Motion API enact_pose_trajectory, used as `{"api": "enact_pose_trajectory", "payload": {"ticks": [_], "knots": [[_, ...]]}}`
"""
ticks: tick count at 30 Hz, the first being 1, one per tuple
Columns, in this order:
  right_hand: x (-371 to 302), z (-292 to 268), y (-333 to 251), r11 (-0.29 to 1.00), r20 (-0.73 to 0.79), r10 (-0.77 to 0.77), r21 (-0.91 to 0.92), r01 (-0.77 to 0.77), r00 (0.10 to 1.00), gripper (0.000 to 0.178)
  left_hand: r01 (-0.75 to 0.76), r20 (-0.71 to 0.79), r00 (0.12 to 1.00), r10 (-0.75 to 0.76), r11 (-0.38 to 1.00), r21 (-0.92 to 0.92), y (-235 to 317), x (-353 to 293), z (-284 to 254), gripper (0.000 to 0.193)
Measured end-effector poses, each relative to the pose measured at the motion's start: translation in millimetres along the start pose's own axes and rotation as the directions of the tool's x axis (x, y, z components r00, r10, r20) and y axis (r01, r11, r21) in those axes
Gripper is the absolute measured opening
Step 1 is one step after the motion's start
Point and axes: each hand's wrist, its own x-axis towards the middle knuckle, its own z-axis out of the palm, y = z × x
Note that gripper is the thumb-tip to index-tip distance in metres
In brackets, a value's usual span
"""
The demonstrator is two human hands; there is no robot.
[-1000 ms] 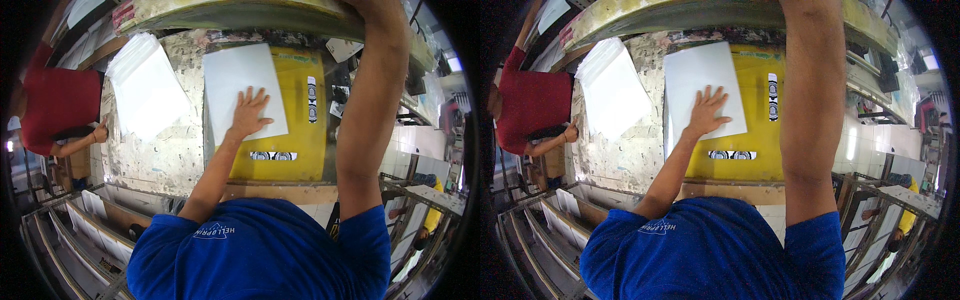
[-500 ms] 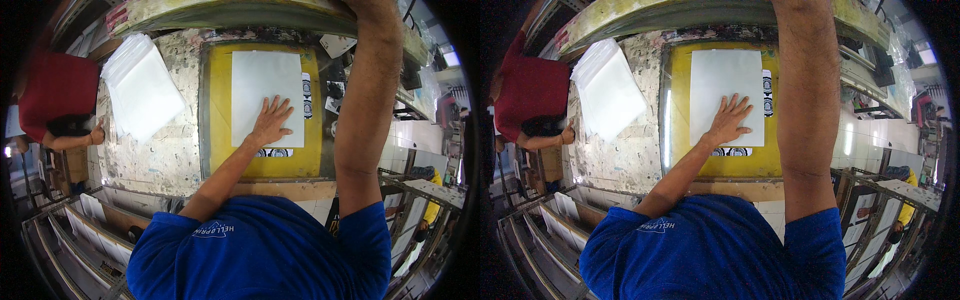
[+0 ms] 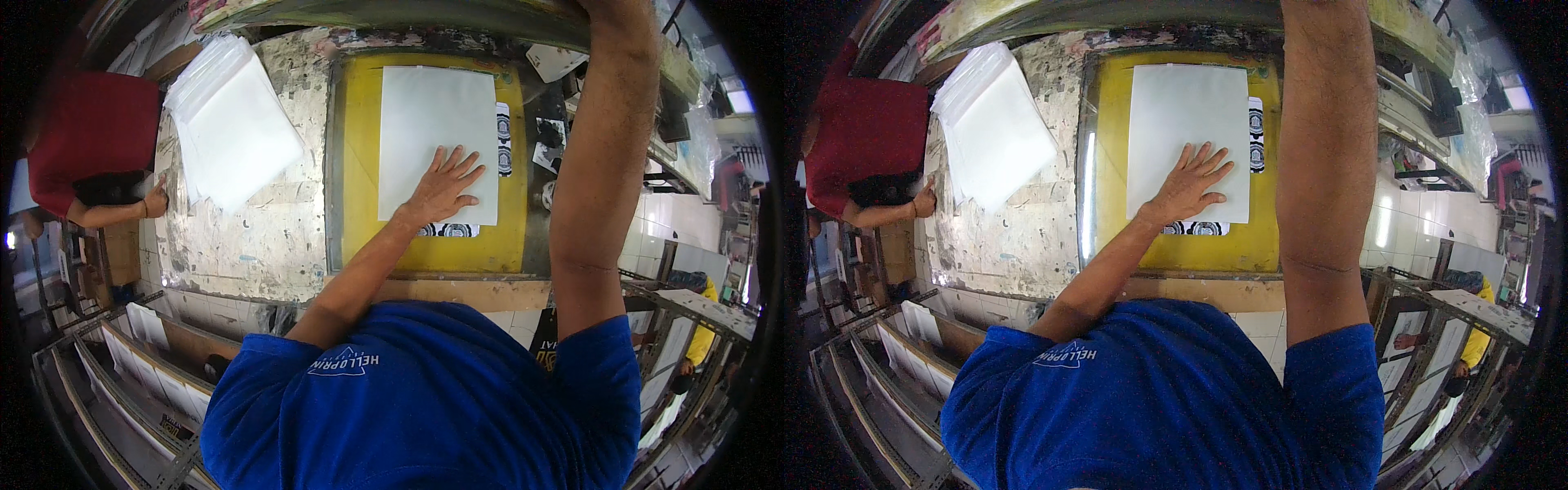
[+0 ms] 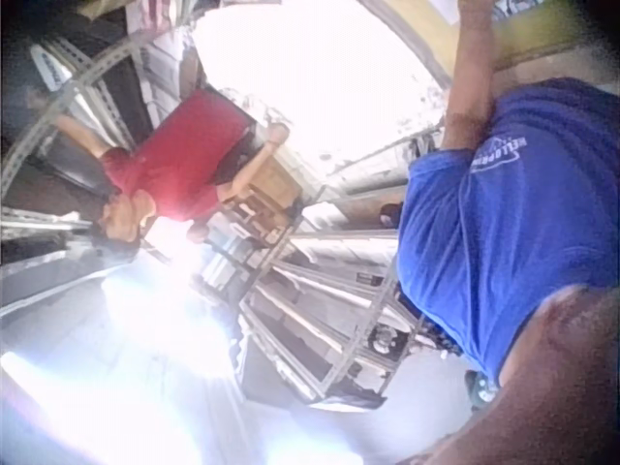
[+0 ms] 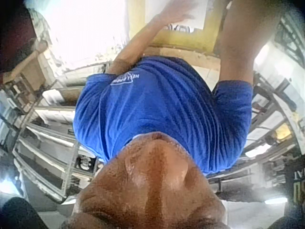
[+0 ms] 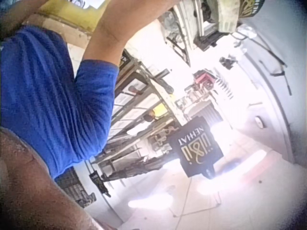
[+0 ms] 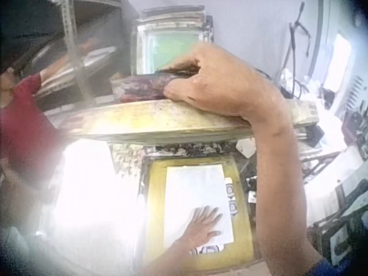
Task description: The person performs screen printing by placing sheets of paper under a screen frame, applying ink with a squeegee, and lifting the frame to reveal the printed design.
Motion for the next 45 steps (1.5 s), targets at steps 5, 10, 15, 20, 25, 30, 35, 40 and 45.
{"api": "enact_pose_trajectory", "payload": {"ticks": [5, 10, 15, 20, 25, 30, 35, 40, 45], "knots": [[-36.9, -1.5, 46.2, 0.866, 0.192, -0.482, -0.044, 0.498, 0.855, 0.042, -0.013, -0.501, 0.813, -0.296, 0.852, -0.524, 12.0, -26.1, -90.1, 0.091], [-112.2, 39.7, 95.6, 0.745, -0.038, -0.638, -0.283, 0.604, 0.769, 0.052, -0.406, -0.725, 0.478, -0.495, 0.607, -0.683, 22.9, -70.2, -161.4, 0.085], [-147.5, 62.0, 103.7, 0.745, -0.038, -0.637, -0.288, 0.602, 0.77, 0.057, 0.332, -0.584, 0.697, -0.416, 0.909, -0.251, -23.9, -121.4, -109.4, 0.062], [-128.3, 55.0, 91.3, 0.74, -0.083, -0.659, -0.246, 0.626, 0.747, 0.049, 0.377, -0.183, 0.914, -0.363, 0.925, 0.049, -44.4, -140.4, -51.2, 0.065], [-118.2, 51.4, 87.1, 0.776, -0.13, -0.63, -0.114, 0.62, 0.766, 0.052, 0.307, -0.202, 0.939, -0.28, 0.944, 0.118, -44.9, -144.9, -35.4, 0.065], [-128.5, 49.9, 85.0, 0.765, -0.062, -0.629, -0.224, 0.603, 0.775, 0.054, 0.311, -0.286, 0.917, -0.277, 0.947, 0.077, -45.7, -147.1, -37.4, 0.078], [-154.9, 71.9, 109.0, 0.722, -0.068, -0.666, -0.307, 0.62, 0.742, 0.056, 0.067, -0.495, 0.665, -0.558, 0.706, -0.705, -10.5, -145.6, -89.7, 0.109], [-208.1, 111.2, 142.5, 0.755, -0.003, -0.618, -0.282, 0.592, 0.786, 0.057, -0.198, -0.428, 0.445, -0.786, 0.38, -0.904, 40.2, -150.3, -134.7, 0.098], [-225.0, 155.5, 182.3, 0.92, 0.121, -0.387, -0.007, 0.391, 0.914, 0.055, 0.094, -0.378, 0.552, -0.743, 0.506, -0.857, 7.4, -212.6, -56.9, 0.094]]}}
